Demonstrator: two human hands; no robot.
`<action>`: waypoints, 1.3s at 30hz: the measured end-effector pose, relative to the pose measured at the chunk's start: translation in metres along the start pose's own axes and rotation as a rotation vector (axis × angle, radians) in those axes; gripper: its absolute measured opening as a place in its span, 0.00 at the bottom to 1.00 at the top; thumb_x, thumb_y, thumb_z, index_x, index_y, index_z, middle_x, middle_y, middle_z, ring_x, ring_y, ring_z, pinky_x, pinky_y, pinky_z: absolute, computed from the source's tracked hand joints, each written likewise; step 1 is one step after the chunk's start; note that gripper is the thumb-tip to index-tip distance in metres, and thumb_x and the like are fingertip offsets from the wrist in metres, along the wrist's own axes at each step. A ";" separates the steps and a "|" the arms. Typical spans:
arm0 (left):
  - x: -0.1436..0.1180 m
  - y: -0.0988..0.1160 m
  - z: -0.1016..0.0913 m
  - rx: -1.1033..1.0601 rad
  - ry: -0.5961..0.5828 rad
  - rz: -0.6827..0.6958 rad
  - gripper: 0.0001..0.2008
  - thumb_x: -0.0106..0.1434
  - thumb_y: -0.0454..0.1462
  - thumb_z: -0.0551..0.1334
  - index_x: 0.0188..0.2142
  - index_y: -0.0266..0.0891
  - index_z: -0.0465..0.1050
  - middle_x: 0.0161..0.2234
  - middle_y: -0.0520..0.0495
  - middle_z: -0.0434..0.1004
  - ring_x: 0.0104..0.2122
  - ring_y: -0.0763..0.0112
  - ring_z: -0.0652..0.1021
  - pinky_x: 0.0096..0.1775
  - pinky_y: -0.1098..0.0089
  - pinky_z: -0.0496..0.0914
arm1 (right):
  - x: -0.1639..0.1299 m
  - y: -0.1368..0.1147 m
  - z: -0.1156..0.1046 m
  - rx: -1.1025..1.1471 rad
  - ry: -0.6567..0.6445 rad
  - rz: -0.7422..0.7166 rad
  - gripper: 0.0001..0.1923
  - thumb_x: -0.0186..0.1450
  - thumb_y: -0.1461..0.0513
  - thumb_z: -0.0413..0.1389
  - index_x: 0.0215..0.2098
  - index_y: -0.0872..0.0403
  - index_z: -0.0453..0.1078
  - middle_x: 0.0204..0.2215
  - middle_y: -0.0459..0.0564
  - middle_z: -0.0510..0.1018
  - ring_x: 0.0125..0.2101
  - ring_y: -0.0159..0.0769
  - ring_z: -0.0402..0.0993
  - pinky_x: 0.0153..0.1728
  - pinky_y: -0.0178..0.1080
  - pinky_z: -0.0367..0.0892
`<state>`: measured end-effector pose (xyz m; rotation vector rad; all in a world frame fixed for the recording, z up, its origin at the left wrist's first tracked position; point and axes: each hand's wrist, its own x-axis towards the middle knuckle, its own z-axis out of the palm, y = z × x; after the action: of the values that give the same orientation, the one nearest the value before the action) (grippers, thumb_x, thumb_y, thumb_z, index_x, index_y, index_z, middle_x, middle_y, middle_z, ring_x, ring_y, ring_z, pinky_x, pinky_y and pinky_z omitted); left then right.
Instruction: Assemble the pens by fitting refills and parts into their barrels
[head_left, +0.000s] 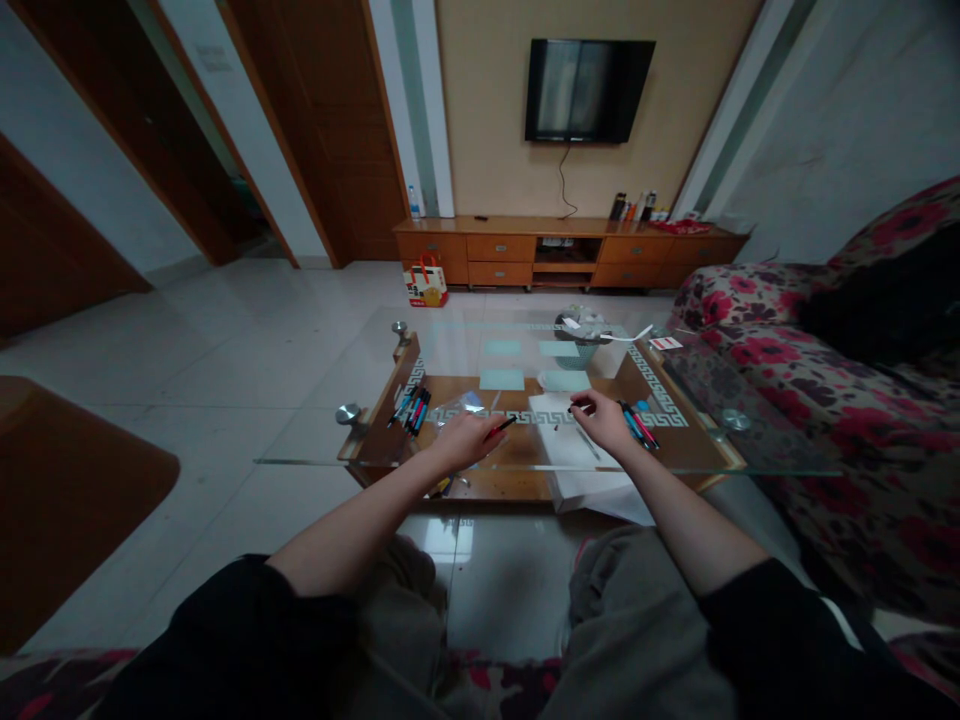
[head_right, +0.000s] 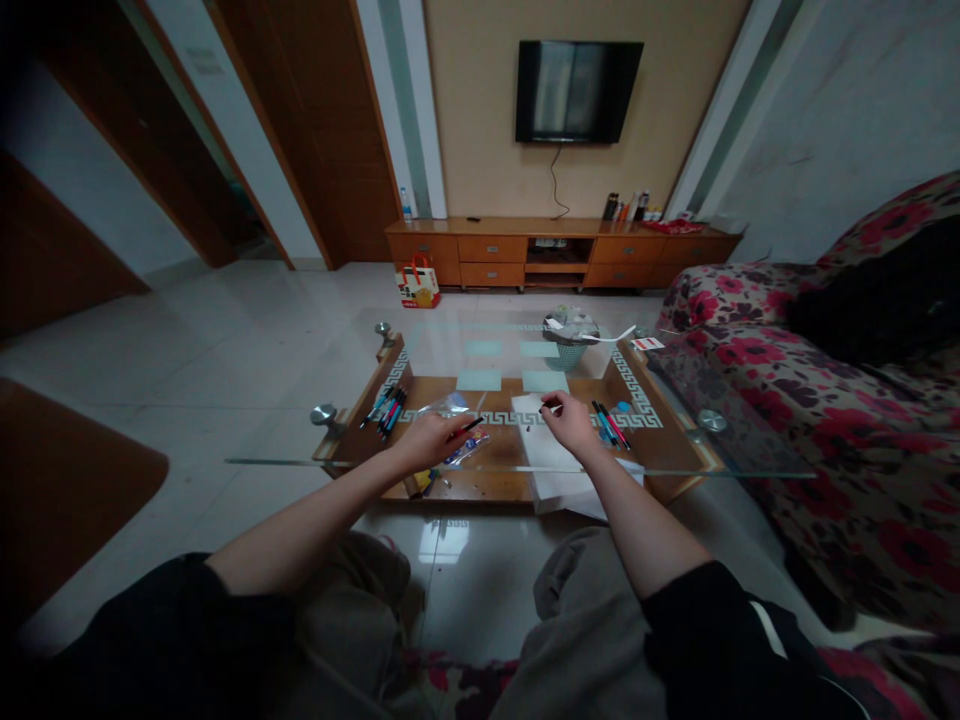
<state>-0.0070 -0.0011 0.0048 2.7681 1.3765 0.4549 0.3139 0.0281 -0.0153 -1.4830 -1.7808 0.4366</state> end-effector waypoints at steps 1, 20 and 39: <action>0.000 0.000 0.000 -0.007 -0.007 -0.002 0.18 0.71 0.49 0.52 0.52 0.47 0.73 0.30 0.47 0.78 0.29 0.66 0.77 0.33 0.71 0.64 | -0.001 0.004 0.000 -0.042 -0.037 -0.008 0.08 0.61 0.62 0.59 0.39 0.55 0.75 0.33 0.50 0.81 0.31 0.36 0.76 0.36 0.38 0.68; 0.000 0.002 -0.003 0.017 -0.028 0.006 0.18 0.71 0.48 0.52 0.50 0.47 0.74 0.29 0.48 0.78 0.29 0.66 0.78 0.31 0.72 0.63 | -0.003 0.004 0.014 -0.205 -0.306 -0.015 0.12 0.59 0.69 0.60 0.41 0.54 0.76 0.35 0.48 0.82 0.30 0.32 0.76 0.36 0.33 0.67; 0.001 0.004 -0.007 -0.014 -0.070 -0.006 0.18 0.71 0.48 0.52 0.49 0.45 0.75 0.31 0.46 0.79 0.30 0.67 0.78 0.34 0.71 0.66 | -0.004 0.000 0.013 -0.268 -0.261 -0.061 0.24 0.59 0.66 0.58 0.54 0.58 0.70 0.47 0.56 0.77 0.41 0.39 0.74 0.46 0.38 0.67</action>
<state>-0.0051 -0.0035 0.0125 2.7401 1.3605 0.3627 0.3042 0.0268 -0.0249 -1.6062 -2.1531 0.3863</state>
